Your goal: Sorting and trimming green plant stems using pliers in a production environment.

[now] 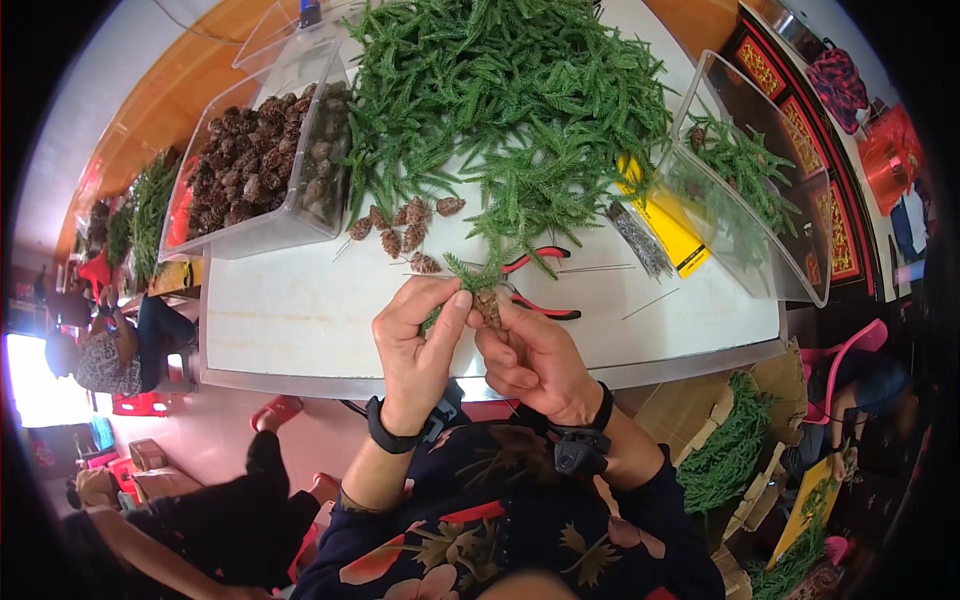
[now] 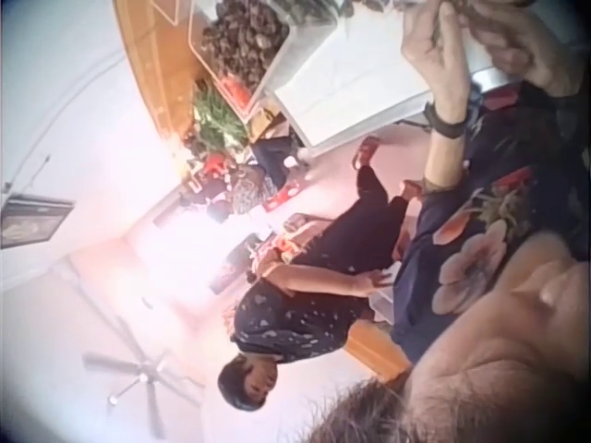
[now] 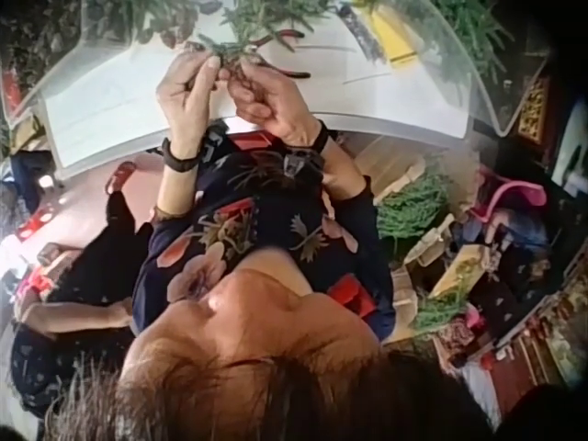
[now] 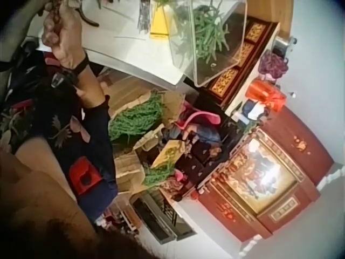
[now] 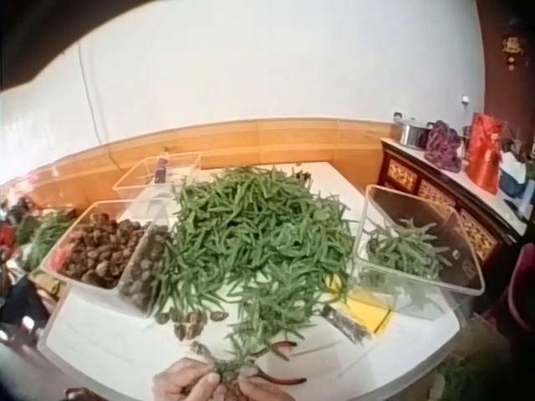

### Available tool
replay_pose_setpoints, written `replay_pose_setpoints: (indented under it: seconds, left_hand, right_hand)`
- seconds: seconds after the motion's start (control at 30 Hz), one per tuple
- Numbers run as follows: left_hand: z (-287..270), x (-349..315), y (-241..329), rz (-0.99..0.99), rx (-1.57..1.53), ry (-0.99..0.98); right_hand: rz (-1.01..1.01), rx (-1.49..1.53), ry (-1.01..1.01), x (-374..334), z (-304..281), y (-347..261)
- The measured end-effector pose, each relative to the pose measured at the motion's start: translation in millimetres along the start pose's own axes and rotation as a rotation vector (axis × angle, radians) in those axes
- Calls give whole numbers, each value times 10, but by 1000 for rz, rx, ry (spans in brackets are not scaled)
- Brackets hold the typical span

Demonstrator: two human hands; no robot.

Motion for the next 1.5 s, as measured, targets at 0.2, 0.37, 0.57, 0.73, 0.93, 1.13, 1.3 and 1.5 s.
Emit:
replay_pose_setpoints:
  seconds: [0.2,0.37,0.57,0.73,0.93,1.13,1.3,1.5]
  left_hand:
    - [11,7,22,46,174,-14]
    - [2,23,-31,133,235,-3]
    - [78,-13,25,143,276,-147]
    - [87,-18,22,152,293,-200]
    - [67,-17,15,30,139,-240]
    - [0,-8,-79,-20,153,-268]
    - [37,-86,-160,-238,-98,-178]
    - [160,-159,-72,-414,-280,-148]
  right_hand:
    - [-9,-172,-12,-23,-48,9]
    - [-155,-968,303,-148,-62,-105]
    - [-840,-1448,516,-84,105,-405]
    - [-685,-1210,344,-7,-32,-368]
    - [-550,-858,209,-127,-85,-283]
    - [-645,-1287,138,-149,-82,-425]
    - [-818,-1424,236,-133,-47,-307]
    - [-1010,-1466,425,-162,-97,-80]
Point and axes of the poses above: each hand's wrist, its own x-axis towards the middle knuckle, its own z-axis out of the palm, y = z × x, the point moved 1 cm from there along x, towards the middle knuckle, and after that the axes turned 12 degrees about -x, right-handed, at the moved point
